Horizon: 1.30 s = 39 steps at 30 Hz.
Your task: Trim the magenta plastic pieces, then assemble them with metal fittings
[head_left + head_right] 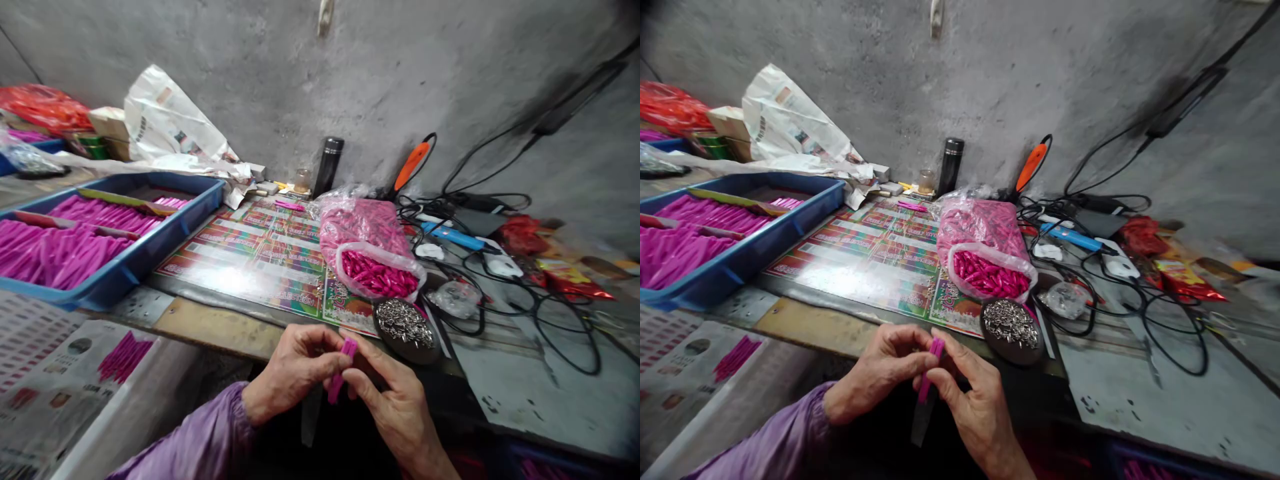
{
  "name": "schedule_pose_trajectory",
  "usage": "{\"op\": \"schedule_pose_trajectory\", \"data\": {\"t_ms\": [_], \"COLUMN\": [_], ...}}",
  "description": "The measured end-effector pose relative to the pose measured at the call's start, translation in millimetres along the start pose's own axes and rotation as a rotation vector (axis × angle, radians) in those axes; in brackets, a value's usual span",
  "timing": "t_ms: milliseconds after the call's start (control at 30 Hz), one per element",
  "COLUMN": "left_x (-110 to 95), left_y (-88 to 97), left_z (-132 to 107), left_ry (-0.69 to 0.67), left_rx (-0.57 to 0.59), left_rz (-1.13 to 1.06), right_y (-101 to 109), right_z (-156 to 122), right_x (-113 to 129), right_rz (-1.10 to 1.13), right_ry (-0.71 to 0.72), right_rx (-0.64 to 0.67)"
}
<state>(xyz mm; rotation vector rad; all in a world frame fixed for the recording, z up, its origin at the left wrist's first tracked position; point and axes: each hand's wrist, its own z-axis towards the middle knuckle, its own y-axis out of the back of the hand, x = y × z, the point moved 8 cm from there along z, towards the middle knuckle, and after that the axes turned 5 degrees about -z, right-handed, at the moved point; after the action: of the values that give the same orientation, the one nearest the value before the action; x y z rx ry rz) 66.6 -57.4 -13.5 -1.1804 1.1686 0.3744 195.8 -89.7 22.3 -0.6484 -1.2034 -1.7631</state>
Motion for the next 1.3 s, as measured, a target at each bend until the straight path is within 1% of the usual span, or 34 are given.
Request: {"op": "schedule_pose_trajectory", "data": {"t_ms": [67,167,233,267,333,400,467,567,633,700,767,833,867,933,1000,1033,1067,1167,1300], "left_x": [9.7,20.0,24.1,25.1,25.0,21.1,14.6,4.4,-0.5,-3.8,-7.7,-12.1,-13.6,-13.9,-11.9,-11.0,-10.1,-8.8,-12.1], "left_y": [-2.5,-4.2,-4.3,-4.5,-5.7,-7.4,-9.7,-11.5,-12.1,-13.7,-17.1,-19.8,-20.1,-18.0,-14.1,-12.1,-10.0,-5.1,-3.3], "left_z": [-7.1,-18.3,-23.2,-24.4,-24.5,-22.1,-19.2,-16.3,-15.7,-15.7,-17.3,-20.1,-21.3,-21.8,-20.9,-20.7,-20.4,-19.7,-19.4], "left_ry": [0.113,0.237,0.278,0.283,0.255,0.173,0.051,-0.146,-0.260,-0.358,-0.469,-0.573,-0.607,-0.622,-0.603,-0.600,-0.599,-0.608,-0.638], "left_rx": [0.070,0.154,0.176,0.175,0.157,0.118,0.081,0.023,-0.008,-0.012,0.003,0.010,0.009,0.001,0.001,0.002,0.001,0.001,0.006], "left_rz": [-0.009,0.038,0.079,0.097,0.123,0.149,0.207,0.423,0.585,0.717,0.825,0.914,0.950,1.007,1.045,1.056,1.062,1.072,1.076], "right_y": [4.2,0.4,-5.9,-8.3,-10.0,-7.1,-2.4,-0.6,-2.7,-4.2,-3.5,3.5,11.0,36.2,63.4,73.9,80.7,88.4,82.3], "right_z": [-3.6,-10.2,-15.7,-18.1,-20.8,-20.2,-18.3,-17.0,-17.6,-18.2,-16.1,-8.9,-2.4,17.4,42.5,54.9,66.5,95.6,114.5], "right_x": [-0.1,3.6,4.4,3.4,-0.4,-6.5,-13.9,-24.5,-29.9,-33.2,-33.5,-33.2,-33.8,-37.9,-40.0,-42.9,-49.5,-70.7,-93.7], "right_rz": [0.061,0.178,0.267,0.311,0.379,0.411,0.412,0.408,0.421,0.438,0.429,0.336,0.244,-0.047,-0.439,-0.648,-0.723,-0.882,-1.073], "right_ry": [-0.051,-0.127,-0.195,-0.231,-0.275,-0.282,-0.280,-0.304,-0.331,-0.349,-0.341,-0.310,-0.281,-0.210,-0.085,-0.045,-0.046,-0.068,-0.122], "right_rx": [0.070,0.225,0.317,0.340,0.337,0.275,0.190,0.111,0.097,0.104,0.159,0.236,0.261,0.217,0.120,0.077,0.066,0.065,0.110]}}
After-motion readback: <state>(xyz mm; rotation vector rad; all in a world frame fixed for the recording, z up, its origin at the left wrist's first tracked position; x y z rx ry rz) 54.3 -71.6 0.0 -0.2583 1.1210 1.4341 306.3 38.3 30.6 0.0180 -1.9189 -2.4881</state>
